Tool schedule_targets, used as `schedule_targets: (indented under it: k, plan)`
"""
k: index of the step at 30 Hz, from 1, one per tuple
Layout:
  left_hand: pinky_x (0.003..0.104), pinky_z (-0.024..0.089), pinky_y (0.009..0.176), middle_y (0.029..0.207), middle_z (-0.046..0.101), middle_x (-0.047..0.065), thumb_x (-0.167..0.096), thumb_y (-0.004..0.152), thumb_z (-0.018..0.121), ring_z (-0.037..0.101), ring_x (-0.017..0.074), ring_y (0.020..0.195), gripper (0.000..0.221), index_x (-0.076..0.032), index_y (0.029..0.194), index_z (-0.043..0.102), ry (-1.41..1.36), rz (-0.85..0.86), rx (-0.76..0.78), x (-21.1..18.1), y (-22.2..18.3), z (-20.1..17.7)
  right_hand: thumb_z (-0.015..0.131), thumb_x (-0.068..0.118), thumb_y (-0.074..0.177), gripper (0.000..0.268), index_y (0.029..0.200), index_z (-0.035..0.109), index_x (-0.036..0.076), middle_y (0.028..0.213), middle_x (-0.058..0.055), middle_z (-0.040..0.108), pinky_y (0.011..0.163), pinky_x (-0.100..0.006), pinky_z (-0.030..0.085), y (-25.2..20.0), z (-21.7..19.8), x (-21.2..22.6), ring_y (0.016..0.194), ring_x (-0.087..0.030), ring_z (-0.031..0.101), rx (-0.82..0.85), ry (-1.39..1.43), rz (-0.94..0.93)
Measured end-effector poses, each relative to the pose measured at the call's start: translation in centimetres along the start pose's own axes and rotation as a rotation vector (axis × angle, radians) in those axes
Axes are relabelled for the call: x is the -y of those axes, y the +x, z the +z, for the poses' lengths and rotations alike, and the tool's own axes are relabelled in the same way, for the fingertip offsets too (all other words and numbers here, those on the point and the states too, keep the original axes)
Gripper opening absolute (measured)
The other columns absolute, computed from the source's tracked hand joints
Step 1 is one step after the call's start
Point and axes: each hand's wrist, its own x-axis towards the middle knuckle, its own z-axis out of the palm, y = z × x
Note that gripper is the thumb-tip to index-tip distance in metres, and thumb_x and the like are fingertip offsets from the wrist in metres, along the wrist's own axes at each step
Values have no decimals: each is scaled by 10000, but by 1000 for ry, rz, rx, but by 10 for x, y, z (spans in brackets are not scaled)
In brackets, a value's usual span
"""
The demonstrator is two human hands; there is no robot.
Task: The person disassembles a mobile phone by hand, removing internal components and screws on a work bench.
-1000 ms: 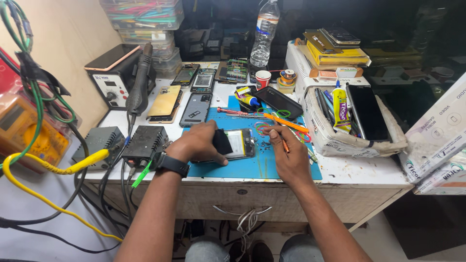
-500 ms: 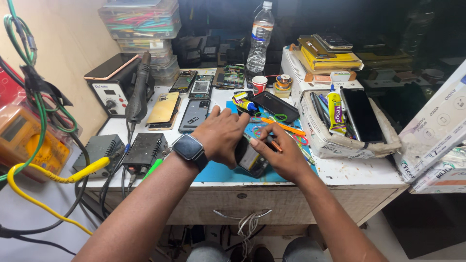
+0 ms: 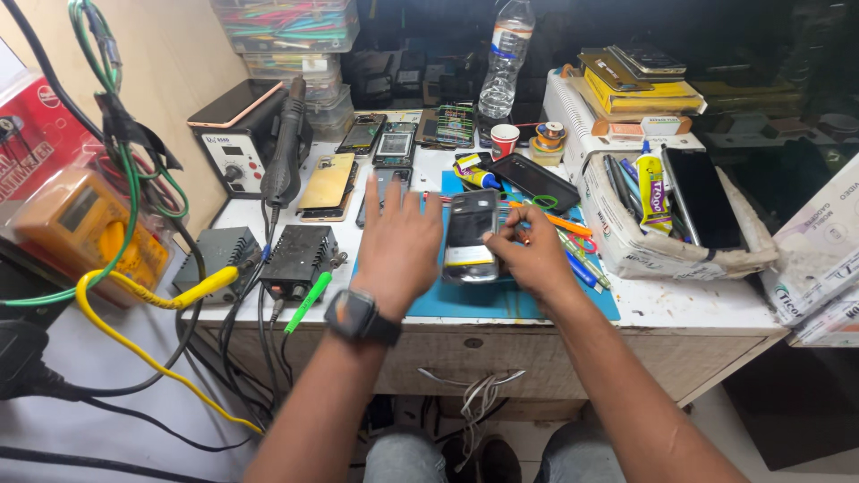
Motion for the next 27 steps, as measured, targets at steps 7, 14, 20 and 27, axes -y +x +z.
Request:
schedule_targets:
  k: [7,14,20,27]
  plan:
    - [512,378,1024,1110,704,151,-277,950,628,597,365,1105,321,-52,1146,747,-613,-309,86,-18,-57,18,816,97,814,381,1000,483,83,865,16,439,604,-301,604,-11,25,-13,717,-56,537,-159,-163,-11]
    - [461,392,991,1090,690,171,-512,736,811,599,343,1088,628,-15,1117,758,-648,-368,-3,-23,-62,27,859,303,806,386,907,568,72,684,-26,610,574,-311,495,-20,17,10,607,-123,581,-137,-660,-129]
    - [457,433,955,1007,707,180,-470,674,827,634,341,1017,668,7,1127,716,-629,-374,-80,-21,-62,22,821,342,826,372,906,584,67,649,-46,644,567,-319,491,-27,13,20,583,-127,600,19,-719,-159]
    - [456,448,891,907,698,172,-460,649,832,623,364,926,663,-26,1128,683,-612,-452,-47,-9,-67,11,785,367,868,361,920,589,68,642,-66,636,559,-327,487,-37,22,30,572,-162,599,93,-717,-205]
